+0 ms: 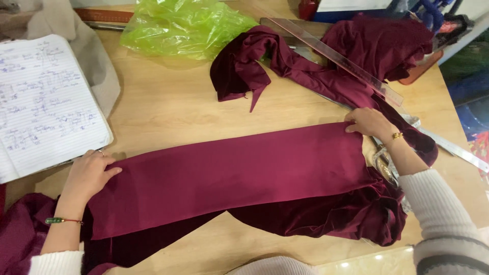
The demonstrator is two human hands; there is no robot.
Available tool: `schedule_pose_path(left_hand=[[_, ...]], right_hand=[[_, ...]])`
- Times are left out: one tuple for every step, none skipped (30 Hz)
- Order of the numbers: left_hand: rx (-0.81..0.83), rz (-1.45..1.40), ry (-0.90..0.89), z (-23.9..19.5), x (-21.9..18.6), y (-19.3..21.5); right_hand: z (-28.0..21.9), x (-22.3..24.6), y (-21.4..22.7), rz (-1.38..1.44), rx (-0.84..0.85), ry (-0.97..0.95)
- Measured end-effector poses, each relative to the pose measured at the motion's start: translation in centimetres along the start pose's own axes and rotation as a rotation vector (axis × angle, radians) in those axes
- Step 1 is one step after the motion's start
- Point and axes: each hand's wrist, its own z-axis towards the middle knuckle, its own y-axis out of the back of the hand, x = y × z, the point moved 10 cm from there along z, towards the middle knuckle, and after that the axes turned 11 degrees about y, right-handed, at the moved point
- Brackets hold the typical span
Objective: Measuring and aligning fabric pieces on a workbench using a ruler and folding them
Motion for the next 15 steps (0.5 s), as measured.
schedule_pose_path(left_hand=[[0.001, -0.001, 0.007, 0.2, 0.3, 0.5], [0.019, -0.054, 0.019, 0.3, 0.6, 0.8], [0.037, -0.107, 0.031, 0.5, 0.9, 1.2], [0.038, -0.109, 0.036, 0.3, 0.5, 3.6], [0.154, -0.163, 0.156, 0.1, 1.1, 4.8], [0.265, -0.219, 0.277, -0.1, 1.6, 6.1], [0.262, -0.222, 0.281, 1.1, 2.6, 6.5], [0.229, -0.226, 0.275, 2.2, 3.5, 7.2], [0.197, -0.229, 0.269, 3.4, 4.4, 7.9], [0.195, -0.231, 0.272, 4.8, 5.8, 8.6], [0.103, -0.23, 0.279, 6.4, 7.4, 10.1], [0.011, -0.228, 0.285, 7.8, 9.0, 11.7], [0.008, -0.229, 0.288, 9.3, 10.8, 12.4], [-0.182, -0.204, 0.249, 10.8, 12.5, 15.0], [-0.373, -0.176, 0.211, 11.8, 14.0, 17.6]], right_hand=[[0.3, -0.4, 0.1, -0.004, -0.001, 0.006], [0.6, -0.7, 0.3, -0.065, 0.005, 0.019], [0.9, -1.0, 0.5, -0.126, 0.009, 0.031], [1.7, -1.8, 0.6, -0.129, 0.009, 0.035], [2.5, -2.4, 1.1, 0.005, -0.047, 0.045], [3.3, -3.2, 1.8, 0.139, -0.107, 0.054], [2.5, -1.2, 5.0, 0.134, -0.11, 0.057], [1.6, 0.2, 7.1, 0.292, -0.071, -0.015], [0.5, 1.8, 9.1, 0.45, -0.032, -0.086], [1.2, 1.2, 10.5, 0.448, -0.034, -0.083], [1.9, 0.5, 13.0, 0.531, -0.171, -0.062], [2.4, -0.2, 15.5, 0.616, -0.309, -0.043], [5.5, -4.0, 16.4, 0.614, -0.311, -0.039], [8.0, -6.0, 20.4, -0.166, -0.468, 0.045], [10.3, -6.3, 22.3, -0.95, -0.581, 0.133]])
